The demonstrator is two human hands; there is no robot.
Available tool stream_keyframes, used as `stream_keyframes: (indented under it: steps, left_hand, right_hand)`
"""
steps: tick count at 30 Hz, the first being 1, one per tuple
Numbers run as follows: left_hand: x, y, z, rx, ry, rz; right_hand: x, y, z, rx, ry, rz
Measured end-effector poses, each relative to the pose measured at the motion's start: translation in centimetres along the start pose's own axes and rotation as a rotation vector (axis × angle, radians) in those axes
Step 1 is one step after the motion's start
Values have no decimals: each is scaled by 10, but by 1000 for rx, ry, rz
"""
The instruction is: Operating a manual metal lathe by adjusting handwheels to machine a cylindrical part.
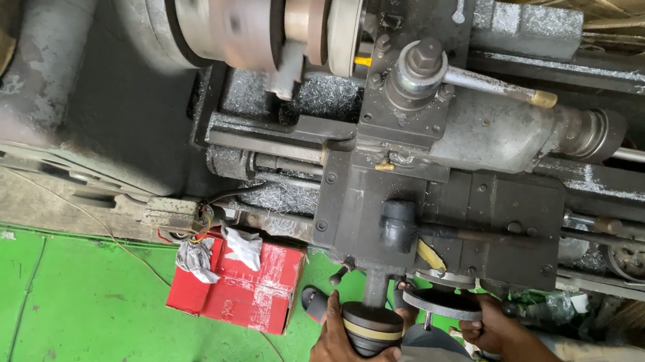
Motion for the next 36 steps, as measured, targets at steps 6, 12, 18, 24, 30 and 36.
stream_keyframes:
  steps: [6, 12, 18, 24, 30, 36]
  left_hand:
    - [-2, -2, 1, -55, 20, -27]
    - [-17, -28, -27, -392, -16, 140]
    - [19, 23, 58, -752, 70, 328]
    - [41, 97, 80, -1596, 360, 501]
    - [15, 96, 32, -1926, 232, 547]
    - [14, 97, 26, -1898, 304, 559]
  right_hand:
    - [6, -6, 0, 26, -2, -28]
    - [54, -16, 9, -13, 57, 77]
    - [30, -5, 5, -54, 7, 127]
    - [36, -3, 8, -70, -37, 218]
    - [45, -7, 14, -92, -81, 212]
    - [47, -4, 13, -152, -67, 251]
Point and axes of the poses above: each hand's wrist, its own x-axis towards the middle knuckle, its own y-axis out of the palm, z = x × y, the point moved 8 cm from there along x, towards the middle knuckle, and after that the axes turned 14 degrees about y, right-handed, at the moved point
